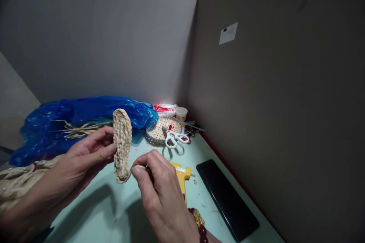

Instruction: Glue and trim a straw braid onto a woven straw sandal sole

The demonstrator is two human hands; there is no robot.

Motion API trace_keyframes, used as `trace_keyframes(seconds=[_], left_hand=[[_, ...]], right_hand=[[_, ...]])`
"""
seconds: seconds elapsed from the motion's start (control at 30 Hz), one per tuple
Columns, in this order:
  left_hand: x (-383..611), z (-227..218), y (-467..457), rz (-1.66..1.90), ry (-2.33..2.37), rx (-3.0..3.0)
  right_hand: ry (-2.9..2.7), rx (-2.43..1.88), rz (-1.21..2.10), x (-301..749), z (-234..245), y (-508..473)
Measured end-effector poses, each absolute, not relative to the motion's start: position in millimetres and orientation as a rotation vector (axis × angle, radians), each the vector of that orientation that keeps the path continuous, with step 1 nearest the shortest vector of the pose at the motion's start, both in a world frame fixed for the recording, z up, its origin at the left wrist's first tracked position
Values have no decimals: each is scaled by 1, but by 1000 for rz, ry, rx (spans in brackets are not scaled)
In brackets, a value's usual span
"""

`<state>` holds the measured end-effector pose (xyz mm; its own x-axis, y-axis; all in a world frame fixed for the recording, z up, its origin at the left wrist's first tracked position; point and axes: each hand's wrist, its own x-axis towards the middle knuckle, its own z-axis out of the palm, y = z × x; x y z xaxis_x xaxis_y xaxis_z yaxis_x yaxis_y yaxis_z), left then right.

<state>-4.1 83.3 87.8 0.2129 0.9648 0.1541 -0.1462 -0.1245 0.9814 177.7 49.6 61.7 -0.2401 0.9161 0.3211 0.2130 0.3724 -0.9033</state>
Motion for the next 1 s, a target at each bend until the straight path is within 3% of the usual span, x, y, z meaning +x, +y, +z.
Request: trace_keyframes(seconds=[0.3, 1.0], left_hand=[[13, 81, 75, 917, 910, 1295], [4, 97, 76, 1009, 1048, 1440]], right_hand=[[-1518, -939, 1159, 174, 49, 56], [-1715, -968, 836, 191, 68, 53]])
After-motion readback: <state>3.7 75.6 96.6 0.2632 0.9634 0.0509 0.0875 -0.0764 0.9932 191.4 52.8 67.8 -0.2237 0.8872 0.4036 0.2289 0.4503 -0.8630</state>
